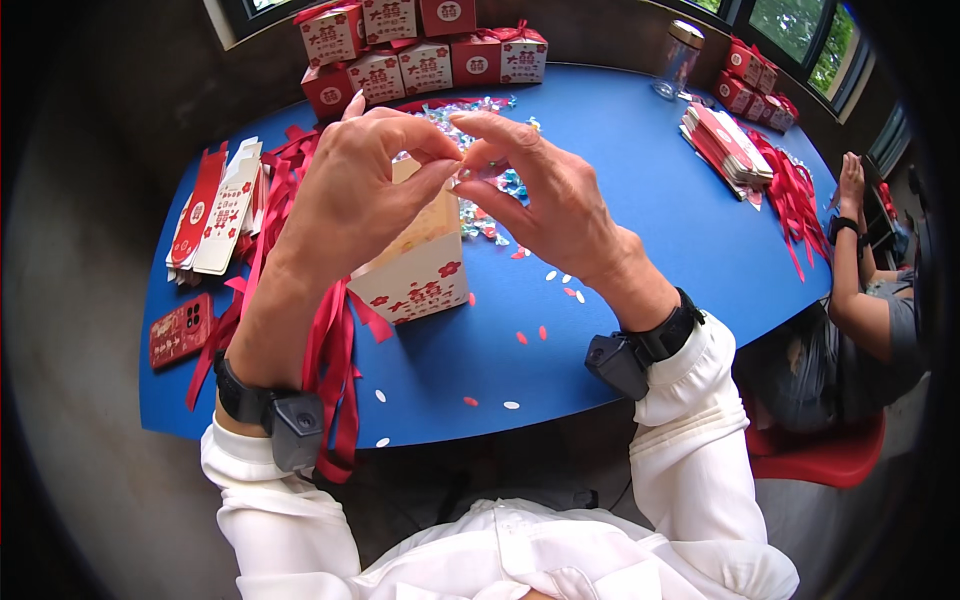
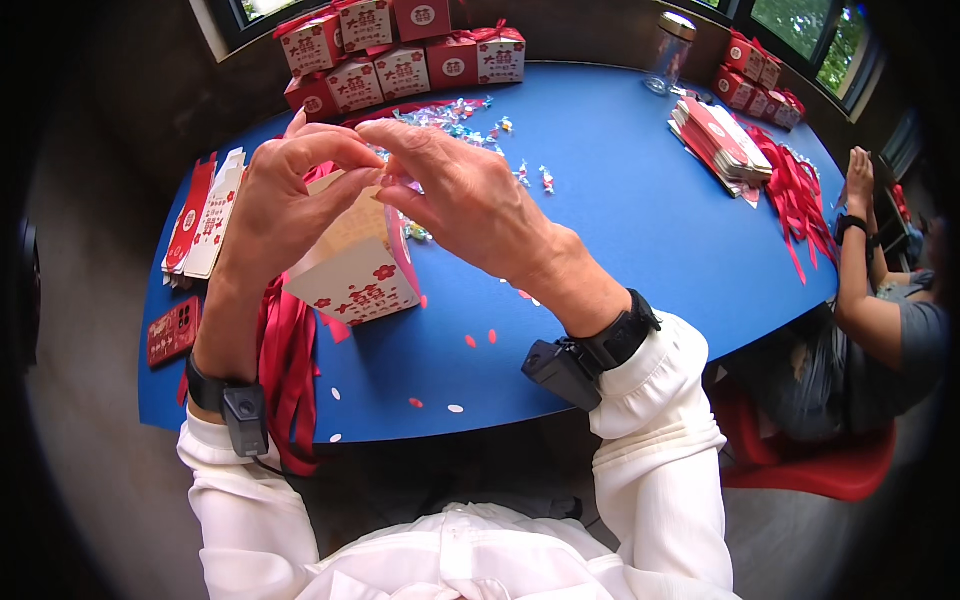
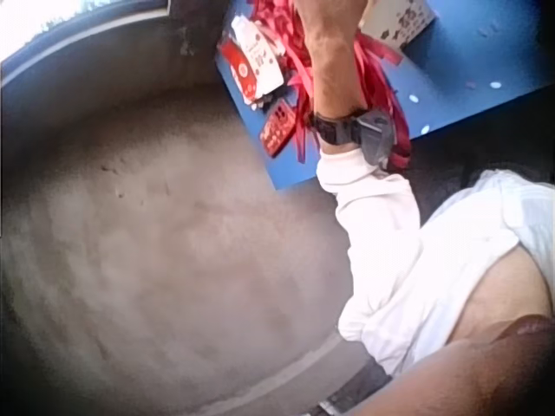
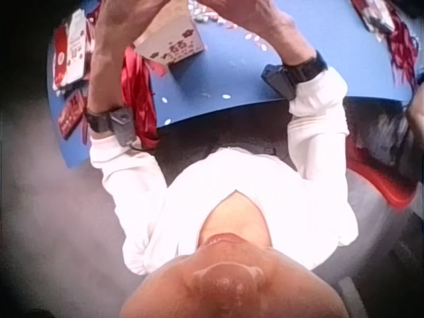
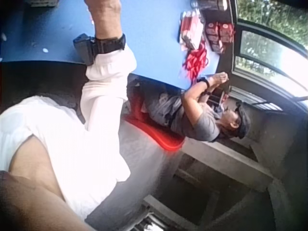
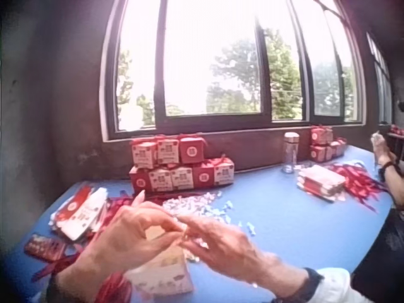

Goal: Assembling a red decorative box, filling it with candies, and tying it with a ribbon.

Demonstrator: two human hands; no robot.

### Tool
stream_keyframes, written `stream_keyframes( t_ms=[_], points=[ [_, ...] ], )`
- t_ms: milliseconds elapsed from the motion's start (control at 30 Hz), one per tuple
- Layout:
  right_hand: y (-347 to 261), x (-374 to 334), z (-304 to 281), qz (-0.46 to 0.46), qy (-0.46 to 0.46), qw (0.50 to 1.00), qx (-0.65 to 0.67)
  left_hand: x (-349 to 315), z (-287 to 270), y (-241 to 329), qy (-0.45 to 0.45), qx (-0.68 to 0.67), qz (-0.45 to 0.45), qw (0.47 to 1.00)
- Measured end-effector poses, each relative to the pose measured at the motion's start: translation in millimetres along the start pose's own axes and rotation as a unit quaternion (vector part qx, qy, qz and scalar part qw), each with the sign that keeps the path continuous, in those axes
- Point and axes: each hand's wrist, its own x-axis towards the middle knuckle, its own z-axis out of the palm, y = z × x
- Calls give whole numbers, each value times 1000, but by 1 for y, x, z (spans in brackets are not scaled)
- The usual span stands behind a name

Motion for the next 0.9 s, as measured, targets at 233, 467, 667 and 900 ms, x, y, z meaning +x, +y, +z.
stream_keyframes(
  t_ms=[233,467,667,900],
  points=[
    [0,0,-4,13,7,1000,-21,0,8,0,42,-19,23,999],
    [-5,3,-4,23,32,999,-23,0,6,-1,76,99,145,981],
    [-7,3,-2,42,70,997,6,0,9,1,84,38,145,985],
    [-15,5,-4,84,68,993,47,1,3,0,97,90,214,968]
  ],
)
